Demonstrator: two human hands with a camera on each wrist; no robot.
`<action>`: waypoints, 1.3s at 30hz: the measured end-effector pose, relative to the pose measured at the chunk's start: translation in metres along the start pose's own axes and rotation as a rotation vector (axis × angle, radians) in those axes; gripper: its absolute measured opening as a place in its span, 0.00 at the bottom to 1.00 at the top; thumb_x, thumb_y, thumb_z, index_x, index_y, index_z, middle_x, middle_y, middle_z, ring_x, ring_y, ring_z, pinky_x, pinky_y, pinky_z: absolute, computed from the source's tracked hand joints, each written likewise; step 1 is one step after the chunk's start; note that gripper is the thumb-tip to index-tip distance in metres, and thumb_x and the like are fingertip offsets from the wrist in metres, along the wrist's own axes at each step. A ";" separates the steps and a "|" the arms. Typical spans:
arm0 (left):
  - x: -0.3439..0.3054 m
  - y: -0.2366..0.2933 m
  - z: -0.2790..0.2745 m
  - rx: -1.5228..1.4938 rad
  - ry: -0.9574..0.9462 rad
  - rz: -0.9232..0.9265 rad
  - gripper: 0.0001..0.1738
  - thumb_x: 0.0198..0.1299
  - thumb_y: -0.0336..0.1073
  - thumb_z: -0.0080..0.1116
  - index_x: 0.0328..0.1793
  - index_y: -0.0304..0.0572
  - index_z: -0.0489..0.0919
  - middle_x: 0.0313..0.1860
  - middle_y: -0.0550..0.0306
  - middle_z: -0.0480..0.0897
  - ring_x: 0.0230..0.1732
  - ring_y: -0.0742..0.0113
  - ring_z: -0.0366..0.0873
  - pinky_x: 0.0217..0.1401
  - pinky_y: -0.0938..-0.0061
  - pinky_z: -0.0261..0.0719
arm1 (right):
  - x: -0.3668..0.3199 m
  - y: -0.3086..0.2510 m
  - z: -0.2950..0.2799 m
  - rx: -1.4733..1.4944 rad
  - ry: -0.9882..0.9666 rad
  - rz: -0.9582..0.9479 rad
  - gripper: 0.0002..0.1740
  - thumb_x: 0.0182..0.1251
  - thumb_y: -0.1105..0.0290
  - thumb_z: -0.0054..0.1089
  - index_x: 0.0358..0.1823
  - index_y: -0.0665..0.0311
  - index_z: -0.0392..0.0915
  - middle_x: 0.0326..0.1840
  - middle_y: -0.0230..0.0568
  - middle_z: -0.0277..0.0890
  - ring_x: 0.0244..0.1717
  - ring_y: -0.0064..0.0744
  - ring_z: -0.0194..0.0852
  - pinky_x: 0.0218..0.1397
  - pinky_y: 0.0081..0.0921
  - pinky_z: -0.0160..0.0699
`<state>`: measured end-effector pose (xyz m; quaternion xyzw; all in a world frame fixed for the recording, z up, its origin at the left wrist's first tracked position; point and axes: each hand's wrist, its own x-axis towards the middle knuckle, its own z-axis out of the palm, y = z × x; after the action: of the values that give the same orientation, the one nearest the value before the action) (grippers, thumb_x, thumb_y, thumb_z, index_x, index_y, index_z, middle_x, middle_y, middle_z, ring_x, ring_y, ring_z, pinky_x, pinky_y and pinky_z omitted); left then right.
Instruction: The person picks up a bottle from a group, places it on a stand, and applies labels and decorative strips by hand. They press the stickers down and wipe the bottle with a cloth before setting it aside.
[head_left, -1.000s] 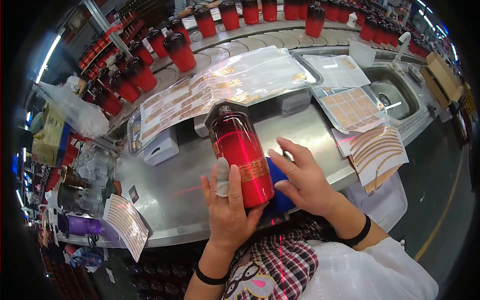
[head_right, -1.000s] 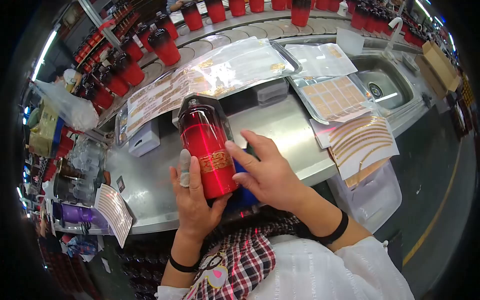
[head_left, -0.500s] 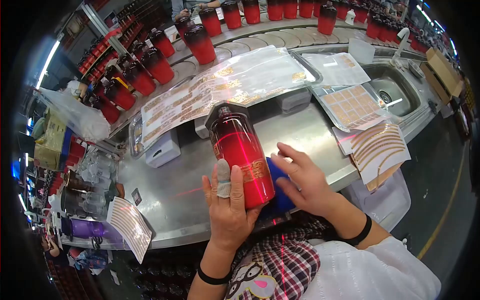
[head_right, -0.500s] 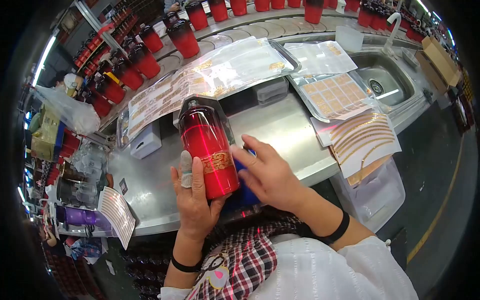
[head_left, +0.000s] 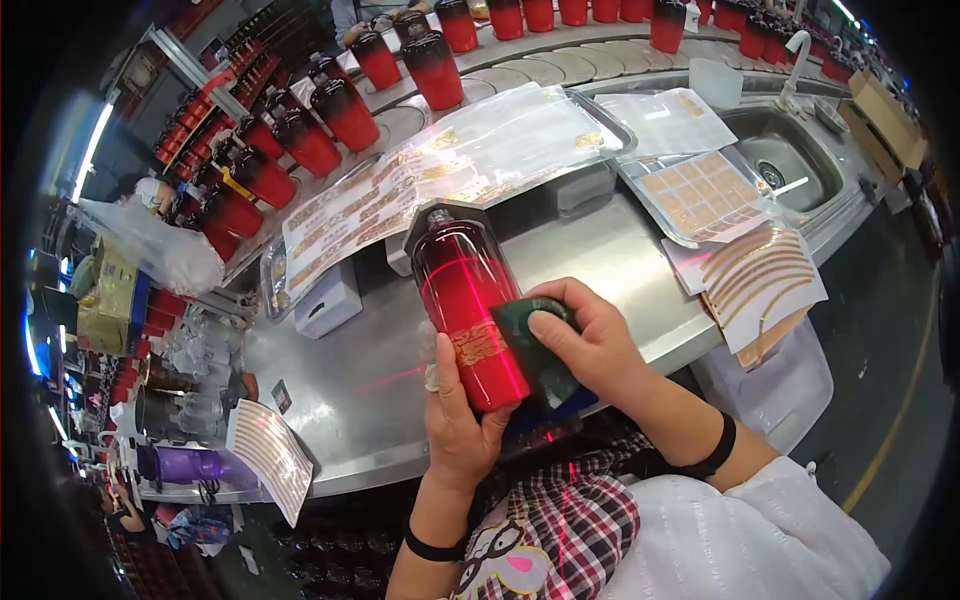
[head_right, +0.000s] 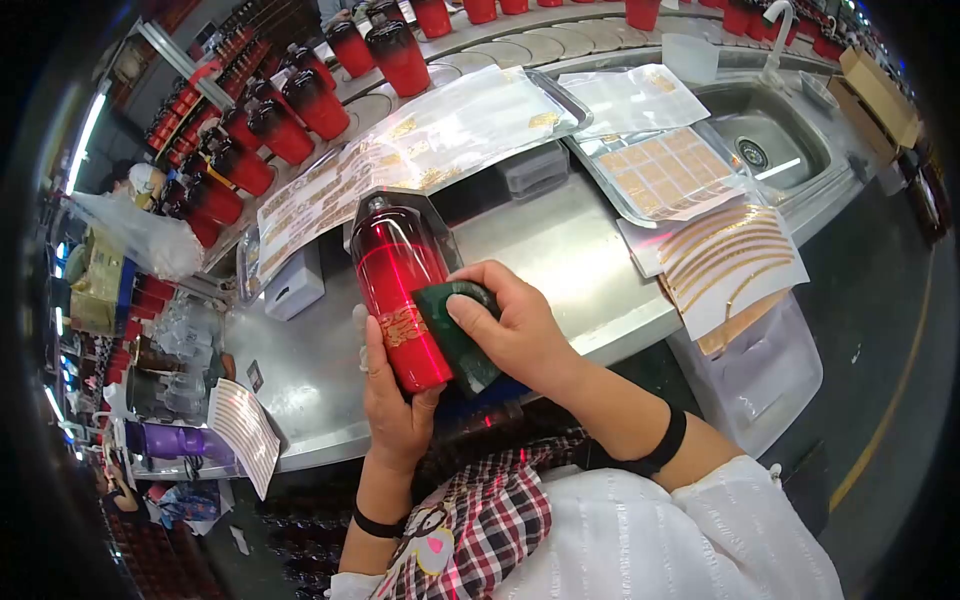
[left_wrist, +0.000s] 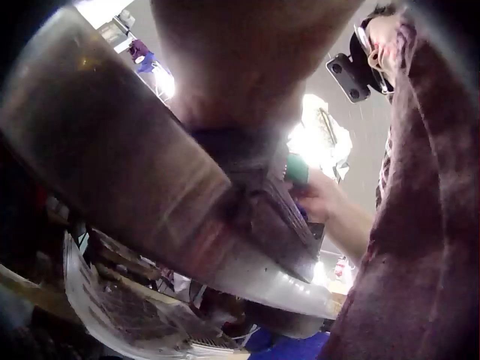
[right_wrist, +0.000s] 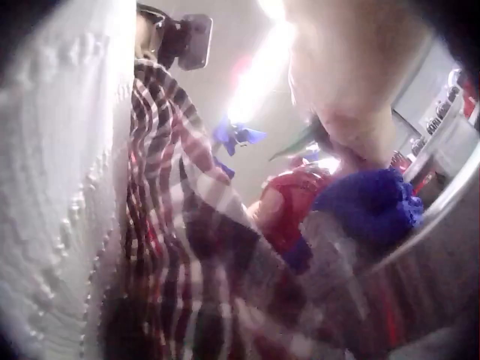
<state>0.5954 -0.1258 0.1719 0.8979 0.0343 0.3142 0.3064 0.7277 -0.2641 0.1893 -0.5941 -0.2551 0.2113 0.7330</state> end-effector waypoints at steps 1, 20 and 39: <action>-0.002 0.001 -0.002 -0.031 -0.024 -0.034 0.51 0.64 0.55 0.60 0.78 0.25 0.50 0.70 0.26 0.66 0.72 0.31 0.63 0.76 0.44 0.53 | -0.002 0.001 -0.002 -0.049 0.042 0.009 0.14 0.71 0.67 0.59 0.52 0.68 0.75 0.40 0.34 0.78 0.42 0.19 0.74 0.47 0.22 0.76; 0.038 0.039 -0.026 0.677 -0.299 0.318 0.43 0.53 0.59 0.65 0.72 0.49 0.68 0.66 0.54 0.77 0.74 0.45 0.56 0.79 0.35 0.34 | -0.003 0.008 -0.019 0.086 0.034 0.170 0.15 0.72 0.69 0.58 0.55 0.68 0.71 0.47 0.36 0.78 0.47 0.19 0.74 0.52 0.21 0.76; 0.012 0.020 -0.018 0.576 -0.111 0.191 0.41 0.64 0.59 0.57 0.73 0.34 0.67 0.72 0.39 0.69 0.76 0.44 0.56 0.79 0.41 0.39 | 0.011 -0.012 -0.014 -0.674 0.016 -0.746 0.17 0.51 0.76 0.69 0.45 0.59 0.80 0.34 0.39 0.72 0.38 0.44 0.72 0.42 0.38 0.72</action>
<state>0.5919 -0.1297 0.2006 0.9627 0.0205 0.2696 0.0098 0.7454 -0.2702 0.2005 -0.6678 -0.4985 -0.1637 0.5280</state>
